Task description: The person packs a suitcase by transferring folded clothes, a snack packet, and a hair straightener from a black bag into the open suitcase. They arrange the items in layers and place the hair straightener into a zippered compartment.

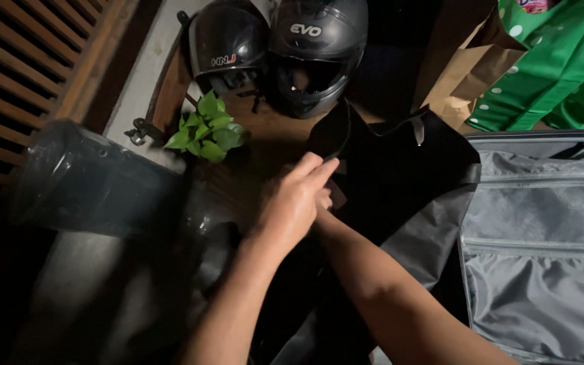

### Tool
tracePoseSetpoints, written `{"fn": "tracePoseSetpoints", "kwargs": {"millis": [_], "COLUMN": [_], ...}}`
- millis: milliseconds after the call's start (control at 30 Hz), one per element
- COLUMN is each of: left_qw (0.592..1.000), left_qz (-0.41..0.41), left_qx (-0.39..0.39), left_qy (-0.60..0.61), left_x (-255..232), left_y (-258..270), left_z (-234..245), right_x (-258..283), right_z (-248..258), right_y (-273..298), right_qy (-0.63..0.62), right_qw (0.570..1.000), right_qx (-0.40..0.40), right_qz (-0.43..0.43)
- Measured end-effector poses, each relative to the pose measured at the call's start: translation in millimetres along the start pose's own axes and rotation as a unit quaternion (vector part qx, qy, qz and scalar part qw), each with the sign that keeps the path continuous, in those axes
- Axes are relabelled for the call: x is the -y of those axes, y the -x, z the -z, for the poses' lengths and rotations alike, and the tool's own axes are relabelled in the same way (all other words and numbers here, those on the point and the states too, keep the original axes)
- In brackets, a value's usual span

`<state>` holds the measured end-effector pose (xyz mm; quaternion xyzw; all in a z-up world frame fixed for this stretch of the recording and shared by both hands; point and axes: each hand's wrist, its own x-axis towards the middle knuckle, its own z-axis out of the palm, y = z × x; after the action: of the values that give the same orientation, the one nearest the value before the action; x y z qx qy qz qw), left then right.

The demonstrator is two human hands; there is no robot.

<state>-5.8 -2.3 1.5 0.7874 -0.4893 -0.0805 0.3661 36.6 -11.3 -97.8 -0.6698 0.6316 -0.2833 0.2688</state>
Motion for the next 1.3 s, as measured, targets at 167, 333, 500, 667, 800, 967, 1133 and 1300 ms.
{"fn": "tracePoseSetpoints", "kwargs": {"millis": [167,333,500,667,800,967,1133,1300], "left_qw": [0.995,0.991,0.993,0.992,0.989,0.985,0.966,0.937], "left_qz": [-0.027,-0.062,-0.051,-0.026,0.018,-0.019,0.109,0.128], "left_qx": [-0.013,-0.086,-0.083,-0.093,-0.093,-0.105,-0.025,-0.093], "left_qy": [-0.091,-0.084,-0.073,-0.087,-0.112,-0.138,-0.232,-0.313], "left_x": [-3.7,8.6,18.4,34.5,37.1,43.6,66.4,110.1], "left_y": [5.6,12.5,10.0,1.1,-14.3,-15.8,11.3,50.8], "left_z": [-3.8,-5.1,-2.8,2.8,13.0,27.7,47.3,121.9], "right_x": [14.0,-27.9,-118.1,-146.5,-128.8,-133.2,-169.2,-225.6], "right_z": [41.7,-18.7,-85.4,-62.9,-15.4,82.2,191.5,251.7], "right_y": [-0.3,-15.3,-117.8,-139.9,-141.6,-131.1,-156.8,-219.0], "right_qy": [0.248,0.067,-0.116,-0.336,-0.438,-0.496,-0.564,-0.545], "right_qw": [0.947,0.985,0.797,0.652,0.585,0.525,0.481,0.618], "right_qx": [-0.109,0.079,0.585,0.673,0.667,0.669,0.648,0.538], "right_qz": [0.176,0.135,0.098,-0.098,-0.145,-0.178,-0.175,-0.179]}}
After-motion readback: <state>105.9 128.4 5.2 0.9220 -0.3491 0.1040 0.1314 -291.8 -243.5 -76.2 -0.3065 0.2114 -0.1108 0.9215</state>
